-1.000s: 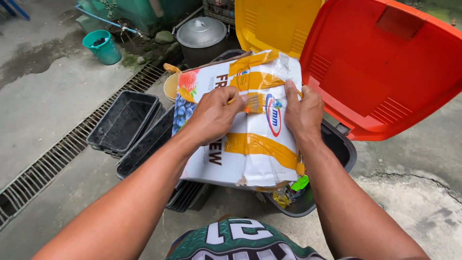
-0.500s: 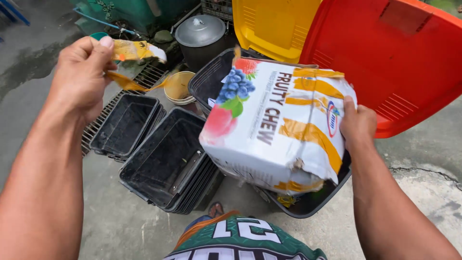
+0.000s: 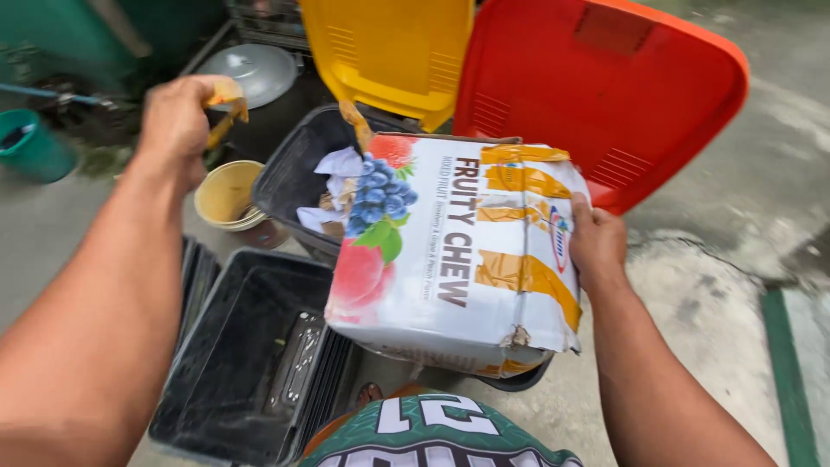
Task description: The recorder picks up a discarded cardboard box, removes tape and inner liners, and flattens it for disposal.
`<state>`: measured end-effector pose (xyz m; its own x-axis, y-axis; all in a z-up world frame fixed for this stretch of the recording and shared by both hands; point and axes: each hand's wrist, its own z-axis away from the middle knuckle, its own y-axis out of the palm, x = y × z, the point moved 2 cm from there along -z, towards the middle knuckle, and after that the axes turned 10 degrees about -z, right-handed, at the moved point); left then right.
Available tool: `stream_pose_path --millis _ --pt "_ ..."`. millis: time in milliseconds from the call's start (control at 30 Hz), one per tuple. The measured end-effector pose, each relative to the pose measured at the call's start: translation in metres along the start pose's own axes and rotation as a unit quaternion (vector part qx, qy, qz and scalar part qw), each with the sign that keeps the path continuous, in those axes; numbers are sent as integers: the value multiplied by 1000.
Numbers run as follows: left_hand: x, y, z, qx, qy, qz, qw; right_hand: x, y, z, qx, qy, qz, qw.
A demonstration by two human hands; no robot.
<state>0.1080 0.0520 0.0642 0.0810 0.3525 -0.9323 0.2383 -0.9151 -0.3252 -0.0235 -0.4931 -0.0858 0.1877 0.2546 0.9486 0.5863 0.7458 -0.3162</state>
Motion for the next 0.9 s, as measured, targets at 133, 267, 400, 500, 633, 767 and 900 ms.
stream_pose_path --millis 133,267,400,500,633,767,900 --pt "115 73 -76 20 -65 75 995 13 -4 17 -25 9 -9 1000" --pt "191 130 -104 -49 -147 156 976 26 -4 36 -37 10 -12 999" --pt "207 162 -82 -63 -308 217 924 42 -5 55 -48 12 8 999" --pt "137 161 -32 -81 -435 220 869 51 -5 66 -49 36 18 998" --pt "186 175 -63 3 -463 335 821 51 -5 73 -51 53 28 997" --pt "203 182 -86 74 -318 188 926 51 -5 77 -49 54 32 997" --pt "187 174 -83 104 -245 130 955 54 -5 79 -47 54 36 997"
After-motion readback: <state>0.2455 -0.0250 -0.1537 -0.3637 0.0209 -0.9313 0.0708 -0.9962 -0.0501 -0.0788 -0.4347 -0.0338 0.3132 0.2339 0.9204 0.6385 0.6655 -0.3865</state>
